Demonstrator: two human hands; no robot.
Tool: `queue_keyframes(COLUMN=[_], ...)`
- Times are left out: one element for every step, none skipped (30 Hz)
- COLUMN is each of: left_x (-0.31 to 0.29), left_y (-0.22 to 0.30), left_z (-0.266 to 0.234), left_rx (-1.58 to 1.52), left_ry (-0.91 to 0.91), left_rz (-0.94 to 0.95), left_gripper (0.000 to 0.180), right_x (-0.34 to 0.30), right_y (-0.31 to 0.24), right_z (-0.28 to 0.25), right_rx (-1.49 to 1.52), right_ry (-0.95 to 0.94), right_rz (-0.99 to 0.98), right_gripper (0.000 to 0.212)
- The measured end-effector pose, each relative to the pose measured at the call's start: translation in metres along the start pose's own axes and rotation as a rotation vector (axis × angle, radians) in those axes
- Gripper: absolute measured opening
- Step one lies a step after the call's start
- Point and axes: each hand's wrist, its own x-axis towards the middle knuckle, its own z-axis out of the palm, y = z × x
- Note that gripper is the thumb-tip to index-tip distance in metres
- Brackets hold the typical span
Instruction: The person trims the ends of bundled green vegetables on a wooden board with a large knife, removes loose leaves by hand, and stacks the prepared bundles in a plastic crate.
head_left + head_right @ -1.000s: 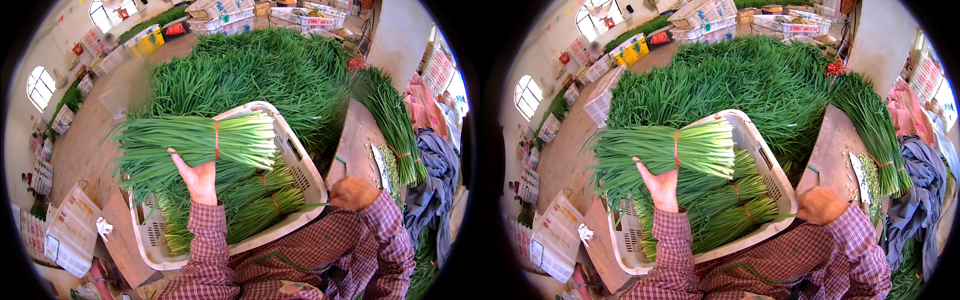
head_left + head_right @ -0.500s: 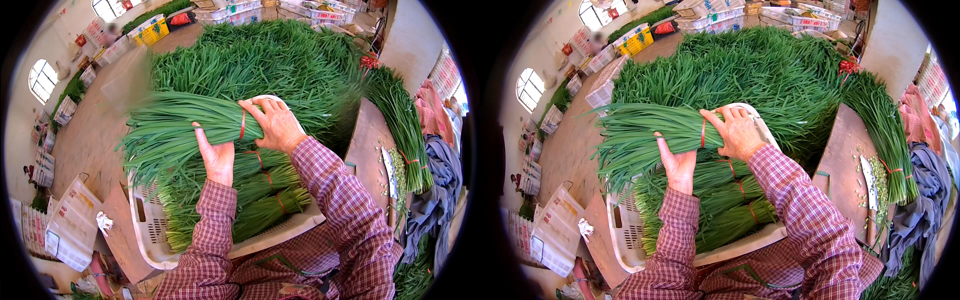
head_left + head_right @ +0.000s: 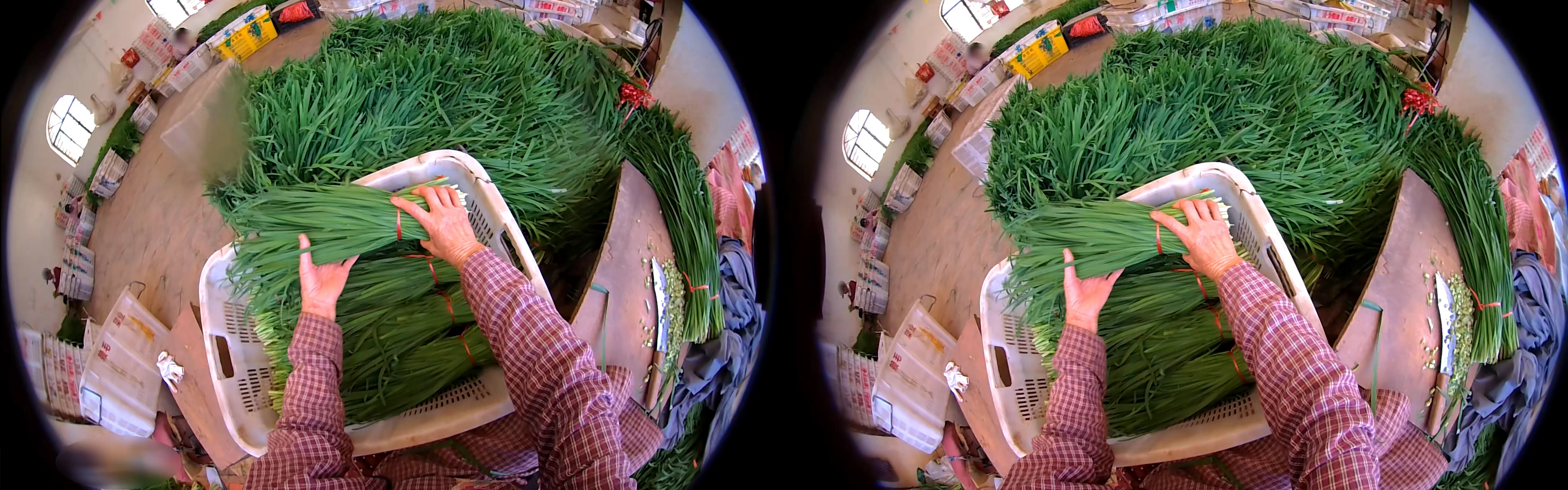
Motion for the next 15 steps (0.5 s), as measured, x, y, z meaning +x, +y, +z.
queue_keyframes(left_x=[-0.001,-0.004,-0.011,-0.018,-0.026,-0.035,-0.048,-0.059,-0.068,-0.075,-0.078,-0.076,-0.065,-0.054,-0.03], left_y=[0.006,0.011,0.015,0.018,0.021,0.021,0.019,0.017,0.013,0.013,0.009,0.003,-0.009,-0.02,-0.018], left_z=[-0.008,-0.015,-0.012,-0.009,-0.006,-0.005,-0.009,-0.011,0.003,0.022,0.045,0.065,0.084,0.102,0.097], left_rx=[0.028,0.056,0.155,0.16,0.165,0.173,0.372,0.569,0.647,0.815,0.975,1.13,1.237,1.254,1.426], left_ry=[0.032,0.065,0.177,0.245,0.314,0.385,0.211,0.032,-0.053,-0.076,-0.147,-0.215,-0.268,-0.311,-0.408], left_rz=[-0.028,-0.055,-0.133,-0.208,-0.283,-0.356,-0.41,-0.464,-0.534,-0.538,-0.435,-0.33,-0.19,-0.064,0.044], left_gripper=[0.074,0.073,0.073,0.074,0.075,0.075,0.071,0.069,0.063,0.053,0.048,0.044,0.039,0.037,0.035], right_x=[-0.002,-0.004,-0.008,-0.013,-0.018,-0.025,-0.03,-0.036,-0.037,-0.036,-0.035,-0.036,-0.038,-0.037,-0.032], right_y=[0.006,0.011,0.018,0.025,0.031,0.037,0.039,0.042,0.039,0.043,0.045,0.046,0.047,0.046,0.039], right_z=[0.005,0.01,0.019,0.026,0.035,0.043,0.05,0.057,0.062,0.066,0.061,0.062,0.064,0.063,0.061], right_rx=[0.032,0.018,0.002,-0.021,-0.021,-0.043,-0.06,-0.079,-0.103,-0.086,-0.069,-0.049,-0.019,-0.018,-0.014], right_ry=[-0.001,-0.017,-0.03,-0.044,-0.047,-0.102,-0.154,-0.206,-0.275,-0.272,-0.274,-0.281,-0.296,-0.297,-0.293], right_rz=[0.004,0.001,0.003,0.011,0.011,0.016,0.016,0.016,0.054,0.062,0.07,0.078,0.104,0.104,0.093], right_gripper=[0.095,0.093,0.091,0.09,0.086,0.087,0.087,0.087,0.088,0.088,0.089,0.089,0.089,0.088,0.088])
